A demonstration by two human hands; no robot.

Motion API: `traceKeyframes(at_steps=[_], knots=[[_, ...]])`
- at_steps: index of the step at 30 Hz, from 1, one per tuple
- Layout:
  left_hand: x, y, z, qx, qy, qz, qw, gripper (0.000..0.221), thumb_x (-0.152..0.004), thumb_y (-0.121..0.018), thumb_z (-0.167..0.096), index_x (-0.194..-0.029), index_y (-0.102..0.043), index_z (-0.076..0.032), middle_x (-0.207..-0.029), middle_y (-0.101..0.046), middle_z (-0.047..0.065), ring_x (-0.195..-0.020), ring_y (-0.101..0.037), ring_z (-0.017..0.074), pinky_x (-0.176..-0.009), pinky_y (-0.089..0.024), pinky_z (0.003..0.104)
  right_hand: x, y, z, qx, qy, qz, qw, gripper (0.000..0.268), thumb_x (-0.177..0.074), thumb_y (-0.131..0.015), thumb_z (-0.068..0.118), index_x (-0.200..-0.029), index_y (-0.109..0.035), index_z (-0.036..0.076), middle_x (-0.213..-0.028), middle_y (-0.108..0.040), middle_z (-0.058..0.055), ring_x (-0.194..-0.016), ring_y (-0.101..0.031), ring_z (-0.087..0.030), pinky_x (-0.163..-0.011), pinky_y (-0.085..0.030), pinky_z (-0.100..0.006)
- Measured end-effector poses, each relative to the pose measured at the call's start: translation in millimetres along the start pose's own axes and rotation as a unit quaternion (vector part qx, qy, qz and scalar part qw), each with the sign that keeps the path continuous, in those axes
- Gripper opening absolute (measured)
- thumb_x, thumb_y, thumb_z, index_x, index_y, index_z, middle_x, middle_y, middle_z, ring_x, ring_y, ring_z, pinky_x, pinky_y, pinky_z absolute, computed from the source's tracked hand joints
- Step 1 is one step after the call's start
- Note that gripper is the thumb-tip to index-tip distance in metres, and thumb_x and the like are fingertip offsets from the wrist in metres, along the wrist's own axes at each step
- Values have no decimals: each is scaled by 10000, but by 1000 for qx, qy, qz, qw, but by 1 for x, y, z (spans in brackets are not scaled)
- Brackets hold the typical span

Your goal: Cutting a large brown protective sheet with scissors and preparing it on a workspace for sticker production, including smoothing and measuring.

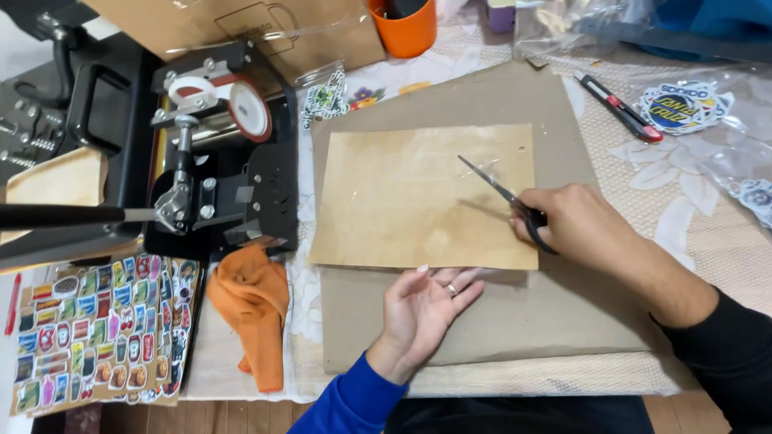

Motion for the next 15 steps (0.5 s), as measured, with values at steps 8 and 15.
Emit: traceKeyframes(at_steps=[8, 15], knots=[[52, -22, -5, -480, 282, 142, 818, 407, -992, -602, -341, -1248, -632, -25, -1117, -715, 157, -992, -705, 219, -870, -583, 318, 3, -5, 4, 74, -31, 64, 995, 158, -869, -567, 188, -738, -617, 116, -652, -682, -121, -627, -628, -393, -611, -464, -434], [33, -104, -74, -835, -360, 73, 408, 514, -936, -683, -308, -1368, -549, -64, -1379, -621, 187, -1309, -583, 336, -1130, -444, 479, 22, -5, 25, 197, 29, 29, 980, 42, -824, -567, 169, -858, -571, 193, -785, -675, -23, -697, -677, -359, -615, -524, -506]])
Point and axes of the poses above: each hand's wrist, its own x-axis away from the middle knuckle, its own y-axis out of the back of the hand, z = x × y, the point moved 5 cm from there along -x, towards the middle knuckle
